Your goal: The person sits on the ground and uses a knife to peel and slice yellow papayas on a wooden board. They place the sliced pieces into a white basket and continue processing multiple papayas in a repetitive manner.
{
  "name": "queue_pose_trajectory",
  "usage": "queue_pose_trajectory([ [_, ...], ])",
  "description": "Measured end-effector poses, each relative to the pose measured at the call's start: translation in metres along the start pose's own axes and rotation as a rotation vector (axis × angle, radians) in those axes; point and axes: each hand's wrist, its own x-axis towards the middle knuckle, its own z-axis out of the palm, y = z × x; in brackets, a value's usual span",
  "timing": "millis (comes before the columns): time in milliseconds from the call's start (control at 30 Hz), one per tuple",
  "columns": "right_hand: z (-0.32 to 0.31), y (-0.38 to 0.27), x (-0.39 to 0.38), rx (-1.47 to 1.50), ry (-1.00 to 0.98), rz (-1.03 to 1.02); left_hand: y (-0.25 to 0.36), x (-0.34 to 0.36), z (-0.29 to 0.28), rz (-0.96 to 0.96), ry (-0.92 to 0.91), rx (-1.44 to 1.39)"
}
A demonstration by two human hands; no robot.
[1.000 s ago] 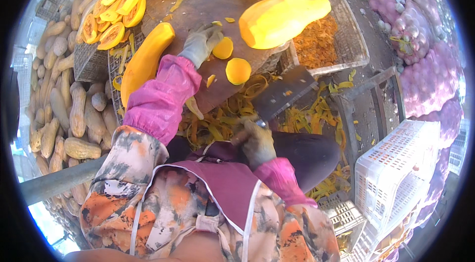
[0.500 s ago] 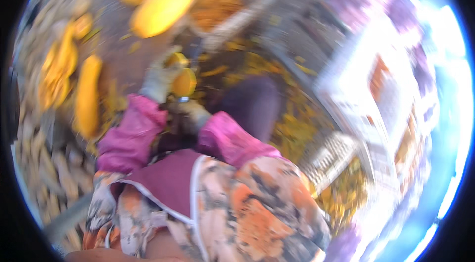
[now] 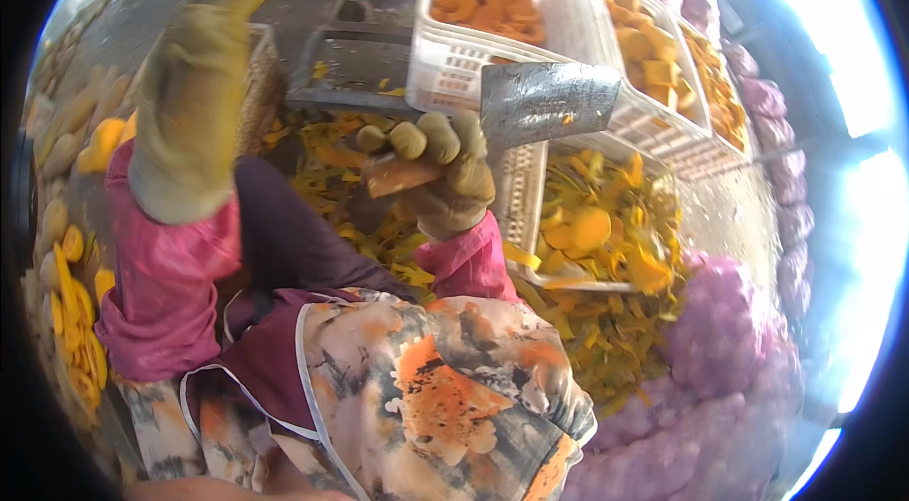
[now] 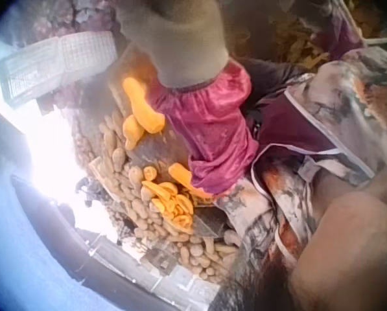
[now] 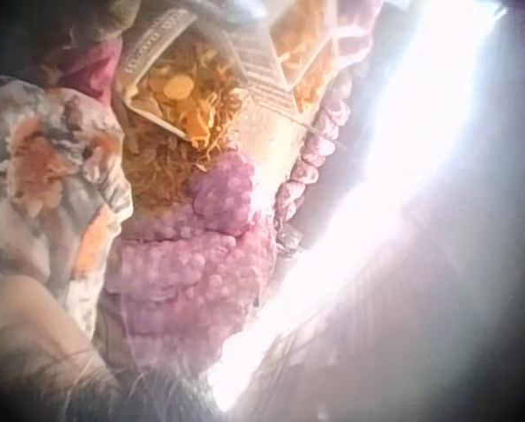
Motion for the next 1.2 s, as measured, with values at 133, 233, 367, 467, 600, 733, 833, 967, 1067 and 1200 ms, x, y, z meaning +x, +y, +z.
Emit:
queue_pose_trajectory([
  [133, 0.011, 0.041, 0.009, 0.050, 0.215, 0.234, -0.020, -0.119, -0.114, -0.397, 0.423, 0.114],
  [233, 0.014, 0.088, 0.013, 0.110, 0.311, 0.565, 0.005, -0.231, -0.195, -0.761, 0.751, 0.276],
  [367, 0.033, 0.161, 0.015, -0.196, 0.430, 1.163, 0.092, -0.356, -0.265, -1.396, 0.892, 0.912],
  [467, 0.037, 0.221, 0.016, -0.626, 0.143, 1.675, 0.120, -0.412, -0.274, -1.770, 0.814, 1.209],
  [600, 0.053, 0.327, -0.025, -0.965, -0.152, 1.735, 0.114, -0.456, -0.263, -1.958, 0.500, 1.164],
  [733, 0.077, 0.411, -0.007, -1.374, -0.611, 1.677, 0.111, -0.468, -0.271, -1.935, 0.542, 1.065],
  [833, 0.107, 0.451, 0.020, -1.085, -0.527, 1.278, 0.114, -0.468, -0.280, -1.926, 0.530, 1.039],
  [967, 0.126, 0.471, 0.020, -0.698, -0.340, 0.804, 0.116, -0.463, -0.283, -1.880, 0.518, 1.081],
  [1067, 0.105, 0.519, -0.014, -1.114, -0.656, 1.162, 0.117, -0.456, -0.280, -1.845, 0.538, 1.075],
  [1200, 0.055, 0.569, -0.024, -1.089, -0.497, 1.954, 0.117, -0.454, -0.282, -1.913, 0.437, 1.162],
])
